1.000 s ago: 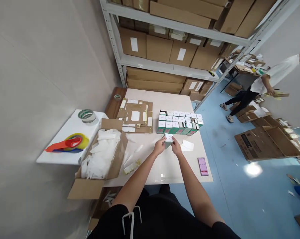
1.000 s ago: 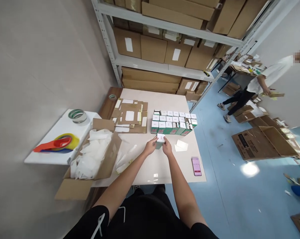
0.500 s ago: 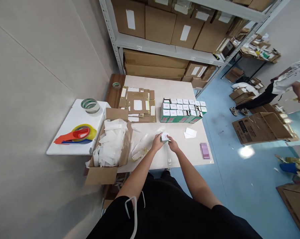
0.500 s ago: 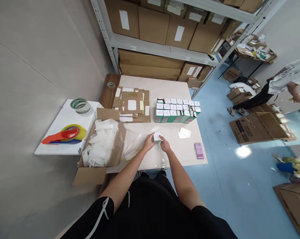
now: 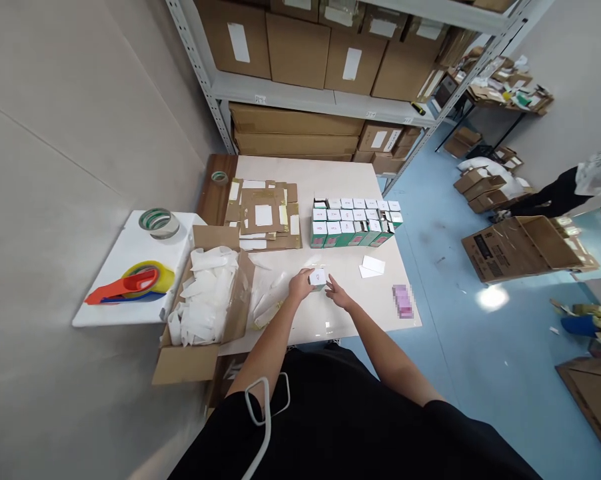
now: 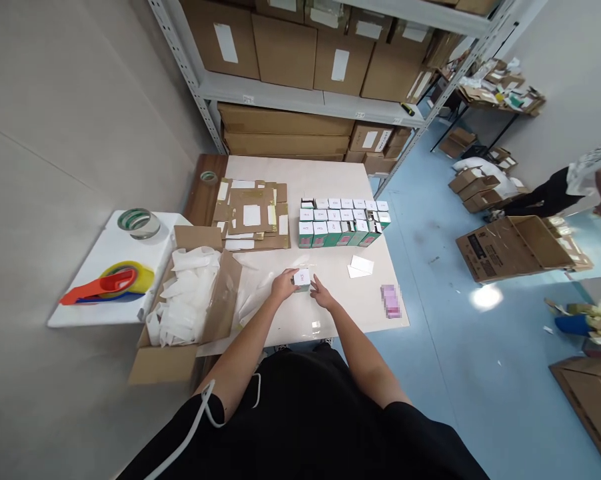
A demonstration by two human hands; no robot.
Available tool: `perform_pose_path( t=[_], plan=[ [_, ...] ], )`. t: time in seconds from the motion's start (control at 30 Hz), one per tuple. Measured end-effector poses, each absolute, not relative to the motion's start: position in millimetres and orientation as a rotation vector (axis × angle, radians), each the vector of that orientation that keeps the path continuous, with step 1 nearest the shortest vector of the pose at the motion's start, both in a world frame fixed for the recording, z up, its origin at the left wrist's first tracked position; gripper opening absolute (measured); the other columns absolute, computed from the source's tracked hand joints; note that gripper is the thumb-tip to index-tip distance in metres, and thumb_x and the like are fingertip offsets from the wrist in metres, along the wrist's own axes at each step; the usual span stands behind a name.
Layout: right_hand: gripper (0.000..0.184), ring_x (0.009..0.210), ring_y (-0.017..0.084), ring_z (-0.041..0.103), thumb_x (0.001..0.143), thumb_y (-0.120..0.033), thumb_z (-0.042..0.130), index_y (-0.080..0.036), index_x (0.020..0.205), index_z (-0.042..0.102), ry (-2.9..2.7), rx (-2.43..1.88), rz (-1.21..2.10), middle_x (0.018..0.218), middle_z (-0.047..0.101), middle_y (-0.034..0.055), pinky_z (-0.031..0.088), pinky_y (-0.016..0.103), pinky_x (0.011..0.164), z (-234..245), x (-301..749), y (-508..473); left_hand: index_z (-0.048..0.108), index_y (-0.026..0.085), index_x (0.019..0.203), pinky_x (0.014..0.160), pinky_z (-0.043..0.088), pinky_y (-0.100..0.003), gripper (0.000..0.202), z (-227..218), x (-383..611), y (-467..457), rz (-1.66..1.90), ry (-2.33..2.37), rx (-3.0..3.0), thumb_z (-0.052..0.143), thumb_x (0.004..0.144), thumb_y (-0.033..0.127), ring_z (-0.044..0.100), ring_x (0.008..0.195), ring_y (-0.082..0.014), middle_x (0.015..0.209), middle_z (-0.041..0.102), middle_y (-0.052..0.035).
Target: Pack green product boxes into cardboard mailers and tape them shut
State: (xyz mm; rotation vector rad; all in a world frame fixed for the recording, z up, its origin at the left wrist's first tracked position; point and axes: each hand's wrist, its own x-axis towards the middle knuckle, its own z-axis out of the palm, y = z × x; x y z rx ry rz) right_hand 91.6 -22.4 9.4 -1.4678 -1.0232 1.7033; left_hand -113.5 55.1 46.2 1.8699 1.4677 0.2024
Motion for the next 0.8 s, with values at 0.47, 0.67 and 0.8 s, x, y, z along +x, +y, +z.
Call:
perform_pose_path(
  t=[0.47,0.67,0.8],
  plan=[
    [0.103,0.146,0.033,0.051,0.069,-0.019,0.080,-0.032,0.163,0.040,-1.033,-1.446,1.800,0.165,0.044,0.0130,0.037,0.058,0.121,-5,102,1,0.063,0.030,0.145,0.093,0.052,-0.029,0.075,63,-112,59,0.057,1.563,1.882,0.087,0.074,0.037,0.069,0.118,-0.0266,0.142,0.066,-0.0055],
    [0.111,0.137,0.035,0.059,0.062,-0.018,0.084,-0.034,0.163,0.040,-1.093,-1.423,1.798,0.168,0.041,0.0105,0.045,0.056,0.116,-6,94,10,0.050,0.029,0.155,0.091,0.051,-0.034,0.085,73,-105,40,-0.053,1.672,1.917,0.077,0.080,0.058,0.068,0.115,-0.0323,0.135,0.064,-0.0128],
    [0.113,0.133,0.035,0.063,0.061,-0.018,0.086,-0.034,0.162,0.041,-1.144,-1.418,1.742,0.164,0.046,0.0096,0.050,0.054,0.111,-8,85,12,0.046,0.023,0.157,0.094,0.050,-0.038,0.084,86,-101,27,-0.114,1.753,1.921,0.072,0.085,0.057,0.067,0.117,-0.0346,0.132,0.064,-0.0163]
  ],
)
